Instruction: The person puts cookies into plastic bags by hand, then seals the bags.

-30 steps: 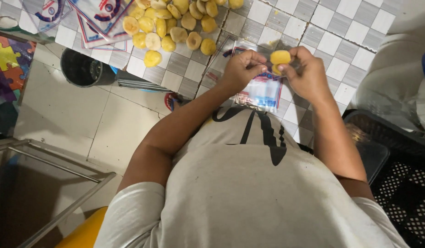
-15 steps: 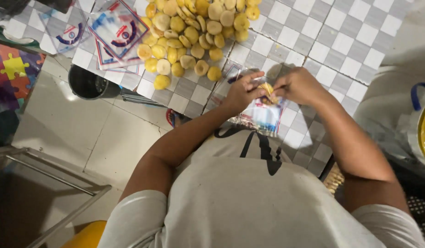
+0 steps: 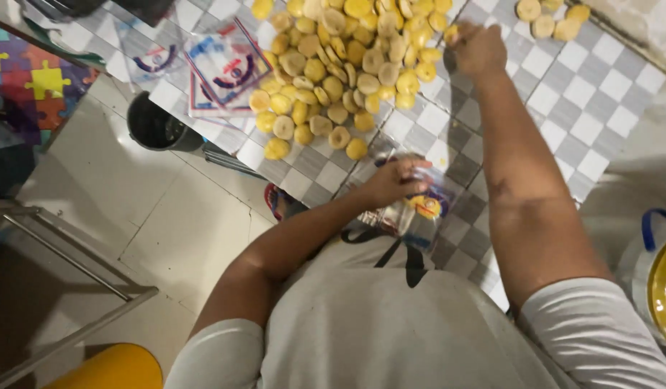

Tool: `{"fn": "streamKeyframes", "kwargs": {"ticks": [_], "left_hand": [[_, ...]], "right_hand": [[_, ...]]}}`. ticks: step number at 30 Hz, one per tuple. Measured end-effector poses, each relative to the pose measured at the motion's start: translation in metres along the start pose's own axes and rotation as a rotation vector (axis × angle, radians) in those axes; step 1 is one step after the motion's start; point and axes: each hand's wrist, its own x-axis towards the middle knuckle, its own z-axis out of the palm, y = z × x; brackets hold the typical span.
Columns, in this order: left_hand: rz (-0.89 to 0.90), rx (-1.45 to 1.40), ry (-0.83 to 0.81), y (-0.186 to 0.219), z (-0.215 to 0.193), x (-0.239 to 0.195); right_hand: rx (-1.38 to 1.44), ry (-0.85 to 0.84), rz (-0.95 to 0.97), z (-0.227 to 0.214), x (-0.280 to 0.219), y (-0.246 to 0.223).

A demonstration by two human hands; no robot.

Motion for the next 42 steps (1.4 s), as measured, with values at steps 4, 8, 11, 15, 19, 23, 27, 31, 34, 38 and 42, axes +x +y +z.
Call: {"fn": "streamKeyframes", "kwargs": {"ticks": [4,8,11,15,19,23,27,31,34,38,42], "left_hand": [[-0.065,-0.003,0.048,0.002,0.001,0.001],[-0.082,0.006,0.050,-0.005,0.003,0.003],[-0.141,0.102,0.036,0.021,0.006,-0.009],[0.283,-0.052,-0.073,-0.090,-0.014,0.043],[-0.030,-0.059,-0.047,-0.029,-0.010,0.012],[-0.008,0.045,-0.106,-0.018,-0.009,0.009],[0.040,0.089,-0.148,-0.031,-0.011,0.015],[0.138,0.093,-0.135,-0.054,-0.016,0.023],[0.064,0.072,-0.112,-0.032,-0.009,0.010],[-0.280,0.079,-0.136,-0.003,-0.008,0.004],[-0.289,0.273,-0.327,0.026,-0.004,0.002]], "right_hand": [[0.221,0.020,0.002,-0.005,-0.018,-0.014],[0.364,-0.150,0.097,-0.054,-0.051,-0.063],[0.296,0.112,-0.379,0.035,-0.018,0.030],[0.654,-0.014,0.023,0.005,-0.073,0.013],[0.690,-0.317,0.088,-0.073,-0.159,-0.023],[0.720,-0.474,0.211,-0.095,-0.226,-0.035],[0.700,-0.476,0.169,-0.082,-0.250,-0.038],[0.689,-0.524,0.163,-0.075,-0.249,-0.041],[0.628,-0.486,0.182,-0.098,-0.250,-0.050],[0.616,-0.523,0.291,-0.108,-0.253,-0.030],[0.838,-0.552,0.206,-0.088,-0.257,-0.007]]}}
